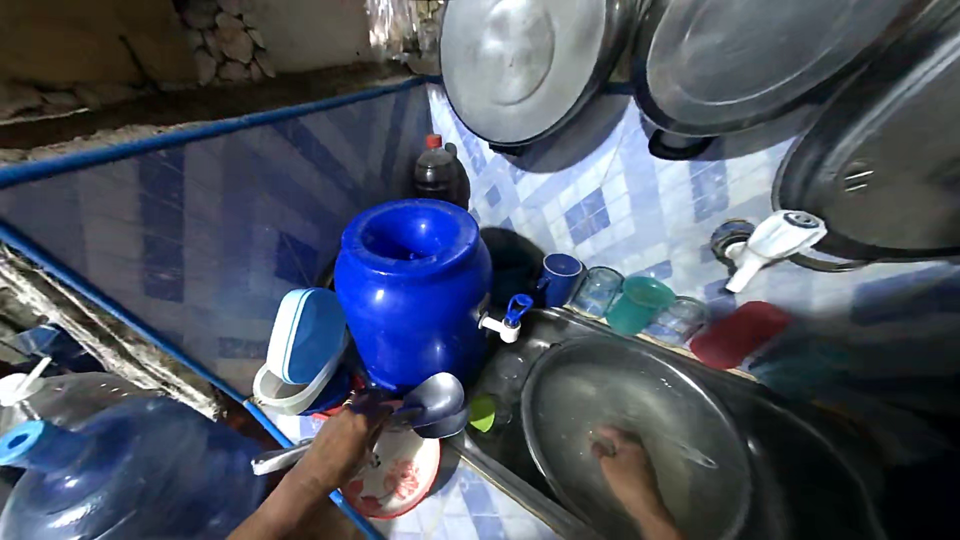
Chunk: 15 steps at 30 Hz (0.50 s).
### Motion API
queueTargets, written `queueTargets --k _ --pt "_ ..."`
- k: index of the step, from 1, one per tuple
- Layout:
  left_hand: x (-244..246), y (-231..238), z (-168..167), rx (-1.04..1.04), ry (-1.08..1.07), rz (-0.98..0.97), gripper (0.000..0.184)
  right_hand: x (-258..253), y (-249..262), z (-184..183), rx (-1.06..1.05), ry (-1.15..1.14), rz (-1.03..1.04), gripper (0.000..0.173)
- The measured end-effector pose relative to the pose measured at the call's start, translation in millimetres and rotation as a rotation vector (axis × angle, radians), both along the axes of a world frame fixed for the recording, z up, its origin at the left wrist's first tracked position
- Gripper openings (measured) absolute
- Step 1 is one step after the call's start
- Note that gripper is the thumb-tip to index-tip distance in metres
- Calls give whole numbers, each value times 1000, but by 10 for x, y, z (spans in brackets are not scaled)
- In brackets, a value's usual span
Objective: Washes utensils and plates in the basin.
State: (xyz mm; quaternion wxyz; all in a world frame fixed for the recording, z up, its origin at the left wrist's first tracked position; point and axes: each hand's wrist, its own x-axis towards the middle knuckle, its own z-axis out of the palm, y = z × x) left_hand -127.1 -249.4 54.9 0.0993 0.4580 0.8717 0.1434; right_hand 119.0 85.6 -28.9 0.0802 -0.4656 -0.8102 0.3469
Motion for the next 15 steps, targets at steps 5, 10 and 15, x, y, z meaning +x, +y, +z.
queueTargets --k 5,10,15 --pt "-2 -21 -242 158 171 -70 28 39 474 302 174 -131 -166 52" --pt "-45 -36 -281 148 191 -77 33 158 690 32 -16 -461 -136 52" --pt "11 69 -82 206 196 -73 39 70 377 -33 -138 -560 5 49"
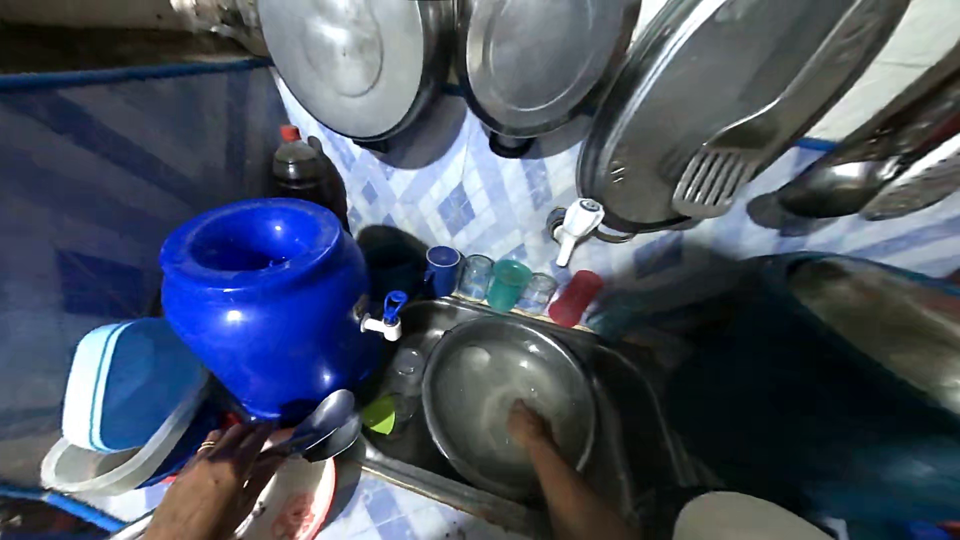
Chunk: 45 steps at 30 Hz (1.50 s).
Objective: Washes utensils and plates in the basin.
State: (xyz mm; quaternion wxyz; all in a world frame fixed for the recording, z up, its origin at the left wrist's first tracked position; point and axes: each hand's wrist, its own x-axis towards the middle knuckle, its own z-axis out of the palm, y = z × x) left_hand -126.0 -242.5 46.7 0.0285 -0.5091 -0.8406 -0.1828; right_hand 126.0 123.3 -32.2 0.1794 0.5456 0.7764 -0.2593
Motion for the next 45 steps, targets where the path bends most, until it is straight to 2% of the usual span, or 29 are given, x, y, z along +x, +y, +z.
queueTargets --k 2,4,8,10,13,16,18,21,23,25,28,29,31,33,35,37,39,41,43,45 --pt "77 121 86 128 70 -18 39 -19 -56 -7 -69 68 -38 49" --pt "204 325 164 273 132 -42 35 -60 -85 -29 -39 113 -40 53" --pt "523 973 197 422 136 -122 28 -169 -213 -145 -17 147 -45 81" --pt "506 1202 116 380 91 -38 28 -197 -299 -184 -2 99 -24 77" --pt "419 1231 6 368 106 95 26 -140 -271 -201 35 97 -9 71" --pt "548 1122 -91 377 54 70 25 -34 -98 -233 14 66 20 71" --pt "708 1149 -136 400 3 -20 24 4 11 -59 -17 75 -5 63" --pt "1096 1379 -148 341 -281 -232 26 154 31 333 49 152 -111 47" --pt "1290 1653 -131 204 -610 -285 30 191 -103 602 128 195 -195 43" --pt "1357 2041 -203 47 -973 -210 38 216 -206 658 135 334 -268 41" --pt "1364 2629 -622 118 -1374 -67 49 236 -364 519 -74 686 -363 33" --pt "1364 2775 -723 176 -1492 -34 48 236 -422 460 -160 772 -386 30" --pt "1375 2994 -820 317 -1703 86 31 244 -551 358 -321 848 -425 29" --pt "1313 3100 -872 377 -1783 211 20 273 -709 320 -404 845 -467 29" --pt "1221 3109 -1036 401 -1682 297 28 361 -783 343 -381 706 -415 33" --pt "1140 3145 -1281 523 -1623 300 27 465 -772 360 -363 545 -336 35" --pt "1201 3201 -1362 509 -1620 319 26 475 -732 371 -366 507 -348 34" --pt "1399 3222 -1338 381 -1759 375 30 362 -670 307 -370 547 -408 37" --pt "1610 3249 -1278 338 -1987 405 22 225 -591 146 -390 621 -466 38" --pt "1605 3241 -1309 300 -2057 364 21 136 -515 26 -427 648 -497 37"
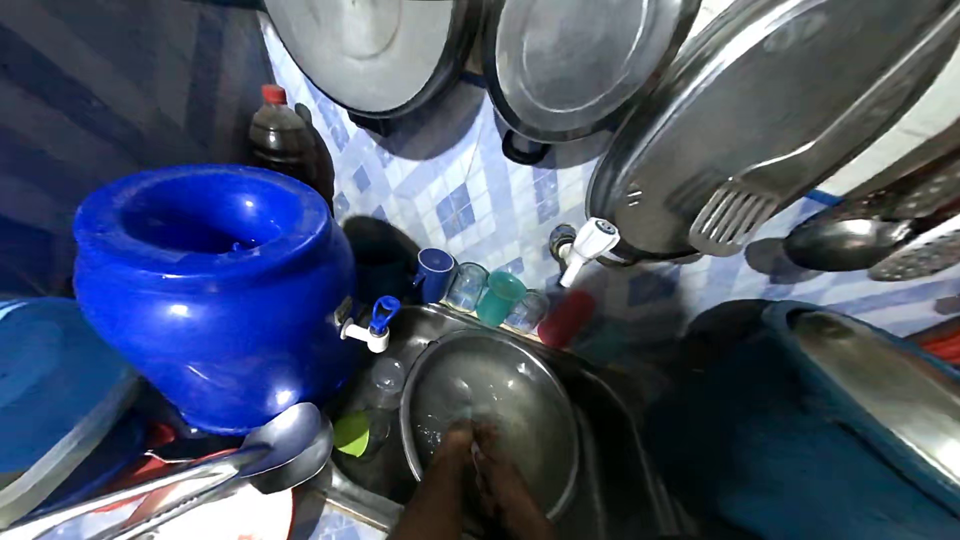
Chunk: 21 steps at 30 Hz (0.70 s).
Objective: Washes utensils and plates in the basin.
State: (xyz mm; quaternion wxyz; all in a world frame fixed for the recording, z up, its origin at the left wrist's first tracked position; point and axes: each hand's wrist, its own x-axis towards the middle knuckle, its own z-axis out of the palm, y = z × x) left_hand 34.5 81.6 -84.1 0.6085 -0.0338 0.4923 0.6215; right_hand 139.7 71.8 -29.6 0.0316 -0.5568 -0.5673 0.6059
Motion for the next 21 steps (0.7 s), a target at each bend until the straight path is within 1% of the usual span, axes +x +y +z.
queueTargets --k 2,4,5,7,8,9,10,11,12,14,15,16,17,18,21 --pt "-89 -54 26 27 -34 81 20 -19 -18 28 -18 -20 48 37" --pt "-176 -120 109 -23 -22 182 19 48 -74 100 26 -96 134 36" --pt "-214 -138 129 -89 43 173 20 108 -88 150 69 -151 183 37" --pt "-290 -145 96 -173 225 76 33 258 -75 295 150 -261 307 38" --pt "-327 -126 48 -148 300 38 39 323 -72 402 159 -306 357 38" --pt "-349 -100 -10 -98 366 5 40 375 -75 491 166 -341 383 37" --pt "-340 -61 -74 -20 382 10 37 411 -70 547 176 -365 395 37" --pt "-318 -32 -89 33 341 4 34 423 -62 568 186 -370 393 37" --pt "-278 -6 -80 62 253 -18 31 401 -54 555 194 -361 372 38" --pt "-151 52 -11 128 3 -25 22 289 -37 389 219 -284 270 38" --pt "-96 62 42 160 -107 -12 29 205 -31 283 224 -225 210 38" --pt "-58 60 79 181 -162 -5 38 110 -40 175 230 -163 146 37" --pt "-47 52 105 176 -184 13 45 26 -38 66 235 -112 95 35" --pt "-53 53 103 163 -160 28 48 -35 -18 -40 246 -85 63 36" --pt "-83 -6 123 113 -11 57 42 -134 194 -393 367 -144 26 46"
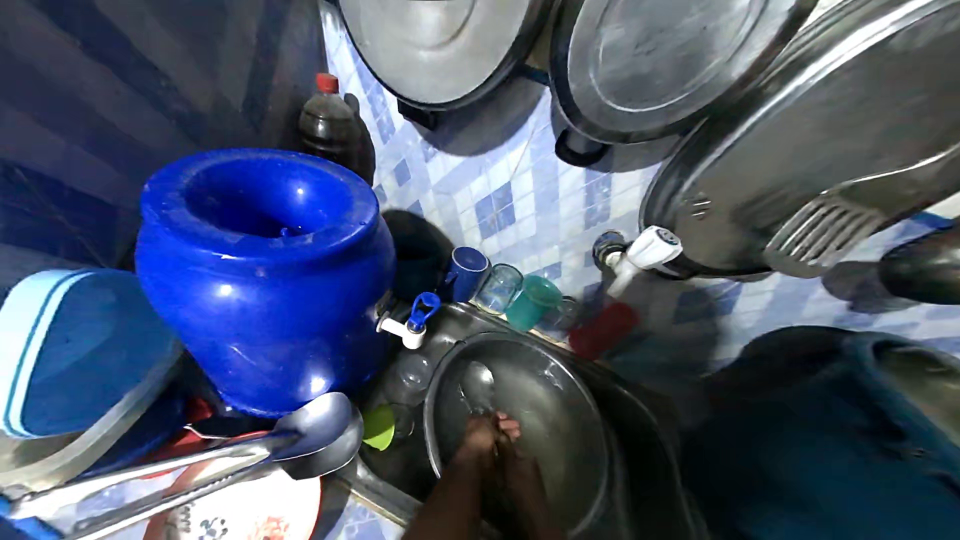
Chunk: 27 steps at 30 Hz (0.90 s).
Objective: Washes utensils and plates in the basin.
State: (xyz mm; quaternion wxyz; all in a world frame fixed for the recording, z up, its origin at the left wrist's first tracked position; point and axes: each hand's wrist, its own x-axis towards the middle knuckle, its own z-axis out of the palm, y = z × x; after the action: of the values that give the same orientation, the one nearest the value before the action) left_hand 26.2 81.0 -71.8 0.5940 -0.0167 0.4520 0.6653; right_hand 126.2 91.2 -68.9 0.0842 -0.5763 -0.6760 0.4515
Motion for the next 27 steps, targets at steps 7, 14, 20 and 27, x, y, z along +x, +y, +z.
queueTargets --k 7,14,20,27 --pt "-13 -193 118 -273 484 -326 39 -147 61 -47 154 -240 123 44" --pt "-96 -78 41 237 160 -40 69 80 -95 90 38 395 110 28" --pt "-184 -29 -48 429 -125 -51 52 387 -162 273 -205 562 -138 33" --pt "-183 -101 23 416 -141 -3 55 443 -191 336 -468 660 -260 49"
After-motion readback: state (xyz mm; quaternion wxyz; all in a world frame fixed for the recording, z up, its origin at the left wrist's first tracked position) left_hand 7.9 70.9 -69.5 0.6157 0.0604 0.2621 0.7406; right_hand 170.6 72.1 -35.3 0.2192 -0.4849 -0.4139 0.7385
